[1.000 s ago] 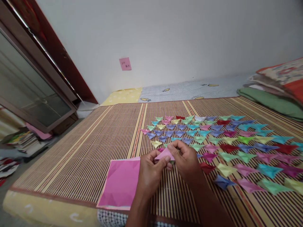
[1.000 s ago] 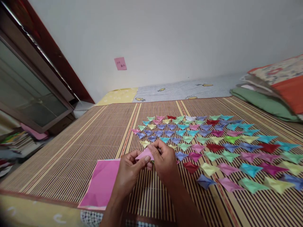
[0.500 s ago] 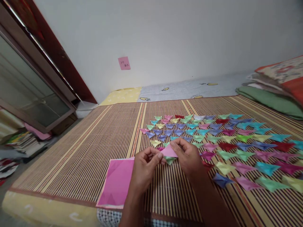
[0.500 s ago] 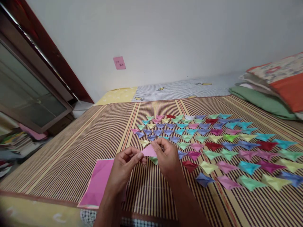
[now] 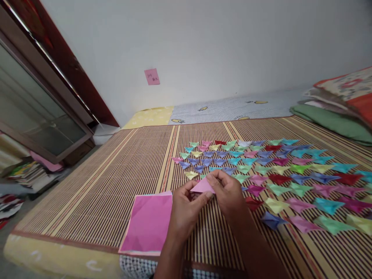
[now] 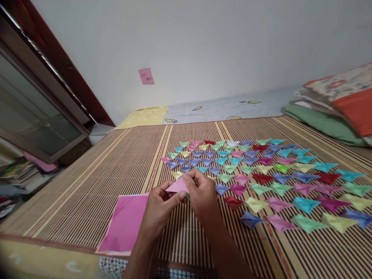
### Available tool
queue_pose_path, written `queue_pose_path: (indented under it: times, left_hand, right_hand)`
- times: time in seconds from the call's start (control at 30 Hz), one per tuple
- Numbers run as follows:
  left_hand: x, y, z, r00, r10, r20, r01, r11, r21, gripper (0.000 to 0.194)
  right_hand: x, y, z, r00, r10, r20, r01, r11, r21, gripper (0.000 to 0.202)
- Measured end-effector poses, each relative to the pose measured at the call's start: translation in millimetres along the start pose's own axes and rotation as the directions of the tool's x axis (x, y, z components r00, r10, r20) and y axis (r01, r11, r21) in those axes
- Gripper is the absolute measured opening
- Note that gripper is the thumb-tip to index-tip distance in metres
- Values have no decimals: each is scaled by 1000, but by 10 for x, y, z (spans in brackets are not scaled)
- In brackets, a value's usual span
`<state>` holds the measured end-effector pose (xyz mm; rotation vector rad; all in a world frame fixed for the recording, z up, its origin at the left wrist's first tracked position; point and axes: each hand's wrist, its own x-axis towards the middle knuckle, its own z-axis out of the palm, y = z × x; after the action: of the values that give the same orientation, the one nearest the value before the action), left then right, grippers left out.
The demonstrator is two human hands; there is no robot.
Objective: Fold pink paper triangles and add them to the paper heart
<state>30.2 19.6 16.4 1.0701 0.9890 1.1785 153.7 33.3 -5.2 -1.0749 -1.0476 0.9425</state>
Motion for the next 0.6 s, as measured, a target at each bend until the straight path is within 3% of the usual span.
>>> queue_pose_path:
  times: [0.3,0.5,0.6]
  left_hand:
    - [-30,-32,105,991,59,-117,-52,997,61,16]
    - [-40,-25,101,992,77,-102,-70,995,77,17]
    - [-38,16,46,983,144,-111,-139,989,51,23]
  right_hand:
    - [-25,8,81,999,23,-34,-21,998,52,28]
    - [-6,30,47,999,37,-17,-36,998,48,32]
    - [29,49,-14,999,-7,-41,6,1000,-11,30]
